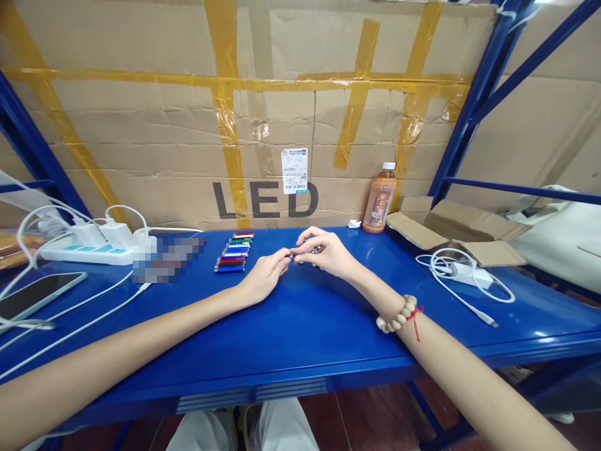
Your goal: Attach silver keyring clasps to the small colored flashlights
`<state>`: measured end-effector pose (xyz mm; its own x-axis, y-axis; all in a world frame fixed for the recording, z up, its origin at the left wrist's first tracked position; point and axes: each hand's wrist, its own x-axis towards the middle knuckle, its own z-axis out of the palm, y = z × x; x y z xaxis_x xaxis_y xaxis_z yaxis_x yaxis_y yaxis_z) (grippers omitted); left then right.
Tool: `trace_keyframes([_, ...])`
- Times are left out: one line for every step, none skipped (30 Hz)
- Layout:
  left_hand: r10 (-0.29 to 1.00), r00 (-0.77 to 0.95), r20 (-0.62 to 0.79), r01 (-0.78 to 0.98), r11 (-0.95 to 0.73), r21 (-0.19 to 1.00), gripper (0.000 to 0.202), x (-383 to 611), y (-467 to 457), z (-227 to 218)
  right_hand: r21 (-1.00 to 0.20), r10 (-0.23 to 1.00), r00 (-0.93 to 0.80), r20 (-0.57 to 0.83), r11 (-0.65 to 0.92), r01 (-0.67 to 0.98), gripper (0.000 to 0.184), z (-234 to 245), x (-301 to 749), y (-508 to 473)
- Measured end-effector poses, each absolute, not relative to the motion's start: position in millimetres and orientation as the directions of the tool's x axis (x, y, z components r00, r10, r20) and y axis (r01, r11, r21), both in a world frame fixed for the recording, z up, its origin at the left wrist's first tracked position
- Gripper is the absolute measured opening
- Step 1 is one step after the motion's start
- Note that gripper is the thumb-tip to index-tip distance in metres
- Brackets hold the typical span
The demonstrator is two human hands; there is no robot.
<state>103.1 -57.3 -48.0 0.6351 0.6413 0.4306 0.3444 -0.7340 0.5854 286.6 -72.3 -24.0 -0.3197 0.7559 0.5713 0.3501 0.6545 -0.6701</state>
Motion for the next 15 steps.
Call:
trace_keyframes([0.629,0.651,0.425,0.348,-0.745,0.570,0.024,102.7,-57.8,-47.6,-0.674,0.755,-0.332,0.565,0.655,0.343,0.022,-24.5,287.6,-72.0])
trace_keyframes([0.615,0.668,0.420,0.350,-0.757,0.552,0.024,102.3,-58.3,-47.2,-0.675,0.755,-0.343,0.559,0.655,0.340,0.022,-25.1,288.5,-71.7])
trace_keyframes([0.598,0.685,0.416,0.350,-0.771,0.532,0.024,101.9,-58.8,-46.8,-0.674,0.754,-0.353,0.554,0.655,0.342,0.022,-25.8,289.4,-71.6])
trace_keyframes([0.582,0.701,0.412,0.349,-0.784,0.513,0.024,101.5,-59.3,-46.4,-0.670,0.752,-0.362,0.550,0.657,0.346,0.021,-26.4,290.1,-71.5])
trace_keyframes([0.569,0.716,0.405,0.351,-0.795,0.495,0.024,101.2,-59.8,-46.0,-0.665,0.751,-0.369,0.547,0.658,0.352,0.020,-27.0,290.7,-71.6])
trace_keyframes([0.563,0.725,0.397,0.356,-0.800,0.484,0.024,101.0,-60.2,-45.7,-0.663,0.751,-0.376,0.543,0.658,0.357,0.020,-27.3,291.1,-71.8])
trace_keyframes([0.561,0.732,0.388,0.360,-0.801,0.478,0.024,100.8,-60.6,-45.3,-0.662,0.752,-0.382,0.537,0.657,0.360,0.020,-27.5,291.3,-72.1])
trace_keyframes([0.563,0.734,0.380,0.366,-0.799,0.477,0.024,100.7,-60.9,-45.1,-0.660,0.752,-0.387,0.534,0.657,0.365,0.021,-27.4,291.2,-72.5])
trace_keyframes([0.568,0.734,0.372,0.372,-0.795,0.479,0.023,100.6,-61.1,-44.8,-0.656,0.751,-0.389,0.533,0.658,0.370,0.021,-27.2,290.9,-72.9])
trace_keyframes([0.574,0.733,0.366,0.376,-0.789,0.485,0.022,100.6,-61.2,-44.7,-0.652,0.749,-0.390,0.535,0.660,0.374,0.022,-27.0,290.6,-73.2])
trace_keyframes([0.580,0.729,0.362,0.378,-0.783,0.493,0.021,100.5,-61.1,-44.7,-0.648,0.748,-0.390,0.537,0.662,0.377,0.022,-26.8,290.2,-73.6])
trace_keyframes([0.586,0.726,0.359,0.379,-0.777,0.502,0.020,100.4,-60.9,-44.8,-0.646,0.747,-0.391,0.538,0.663,0.378,0.023,-26.9,289.8,-73.8])
trace_keyframes([0.592,0.723,0.356,0.381,-0.772,0.509,0.019,100.4,-60.7,-45.0,-0.645,0.747,-0.390,0.539,0.664,0.380,0.023,-27.1,289.5,-74.0])
trace_keyframes([0.596,0.721,0.354,0.381,-0.767,0.516,0.019,100.4,-60.4,-45.2,-0.644,0.747,-0.390,0.539,0.664,0.381,0.022,-27.5,289.3,-74.1])
trace_keyframes([0.598,0.719,0.354,0.379,-0.764,0.522,0.018,100.5,-60.1,-45.4,-0.642,0.746,-0.390,0.539,0.664,0.383,0.022,-28.1,289.1,-74.1])
